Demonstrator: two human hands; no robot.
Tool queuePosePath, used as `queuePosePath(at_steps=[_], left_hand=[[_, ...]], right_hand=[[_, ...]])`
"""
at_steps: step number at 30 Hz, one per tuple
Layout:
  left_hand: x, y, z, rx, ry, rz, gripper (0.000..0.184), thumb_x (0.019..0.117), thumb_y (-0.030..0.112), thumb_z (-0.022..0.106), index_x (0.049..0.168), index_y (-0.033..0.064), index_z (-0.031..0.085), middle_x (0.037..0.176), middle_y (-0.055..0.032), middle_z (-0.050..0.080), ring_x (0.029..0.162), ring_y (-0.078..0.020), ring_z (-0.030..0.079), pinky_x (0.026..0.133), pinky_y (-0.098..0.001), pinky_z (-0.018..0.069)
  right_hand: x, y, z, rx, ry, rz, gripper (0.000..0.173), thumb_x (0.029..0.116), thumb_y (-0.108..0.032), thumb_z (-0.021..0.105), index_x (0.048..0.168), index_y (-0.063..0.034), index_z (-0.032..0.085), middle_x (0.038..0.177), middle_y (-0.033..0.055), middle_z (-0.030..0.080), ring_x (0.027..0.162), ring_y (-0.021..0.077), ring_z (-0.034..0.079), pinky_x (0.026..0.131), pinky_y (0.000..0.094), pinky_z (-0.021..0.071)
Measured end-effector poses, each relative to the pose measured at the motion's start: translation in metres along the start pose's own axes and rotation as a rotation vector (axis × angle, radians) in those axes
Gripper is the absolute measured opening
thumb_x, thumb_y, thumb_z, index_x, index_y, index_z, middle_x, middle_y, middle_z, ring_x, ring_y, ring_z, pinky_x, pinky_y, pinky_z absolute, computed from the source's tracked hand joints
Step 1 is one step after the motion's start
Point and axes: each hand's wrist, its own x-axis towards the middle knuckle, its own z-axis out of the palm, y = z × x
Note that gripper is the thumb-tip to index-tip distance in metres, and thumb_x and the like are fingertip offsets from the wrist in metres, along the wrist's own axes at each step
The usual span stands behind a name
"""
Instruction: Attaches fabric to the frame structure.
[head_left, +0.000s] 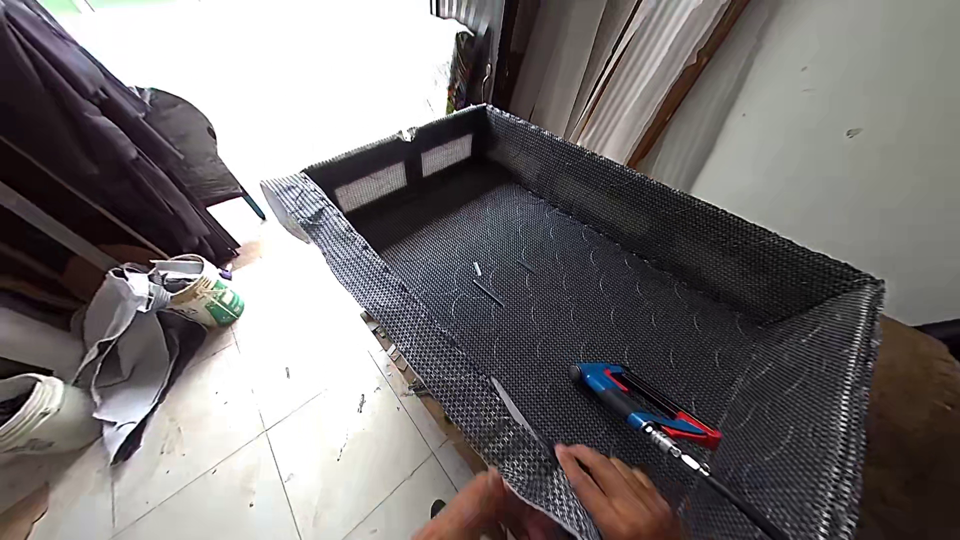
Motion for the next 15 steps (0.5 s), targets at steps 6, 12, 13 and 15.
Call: queuePosePath(at_steps=[6,12,13,15], left_hand=[[0.023,0.034,-0.045,0.004,0.753,0.080,0.031,0.1038,0.023,0.058,0.083,0.0035,0.069,0.071,-0.0051,0.071,0.060,-0.0119,0.067,0.053,-0.0282,0.0551],[0.024,0.044,-0.050,0.306,0.724,0.040,0.045,0.0989,0.036,0.058,0.060,0.0147,0.052,0.056,0.0019,0.055,0.054,-0.0108,0.057,0.054,-0.0346,0.0477],[0.023,0.044,-0.052,0.327,0.716,0.039,0.046,0.0988,0.038,0.058,0.059,0.0150,0.051,0.056,0.0020,0.053,0.053,-0.0111,0.056,0.054,-0.0349,0.0467],[0.023,0.042,-0.055,0.354,0.690,0.057,0.047,0.0986,0.039,0.057,0.059,0.0147,0.052,0.057,0.0020,0.054,0.055,-0.0111,0.057,0.055,-0.0356,0.0475]], right_hand=[[0.016,-0.014,0.000,0.009,-0.061,0.077,0.033,0.1002,-0.005,0.054,0.126,-0.0142,0.073,0.118,0.0103,0.073,0.092,0.0282,0.071,0.072,0.0449,0.0552],[0.042,-0.024,0.017,0.058,0.015,0.020,0.025,0.1016,-0.009,0.056,0.117,-0.0103,0.076,0.113,0.0098,0.076,0.093,0.0231,0.075,0.074,0.0371,0.0620],[0.041,-0.026,0.012,0.076,-0.010,0.039,0.024,0.1021,-0.009,0.057,0.117,-0.0091,0.076,0.115,0.0108,0.076,0.096,0.0236,0.075,0.076,0.0372,0.0622],[0.050,-0.030,0.012,0.025,-0.046,0.077,0.029,0.1021,-0.008,0.055,0.123,-0.0125,0.075,0.117,0.0103,0.074,0.095,0.0256,0.074,0.075,0.0408,0.0608]])
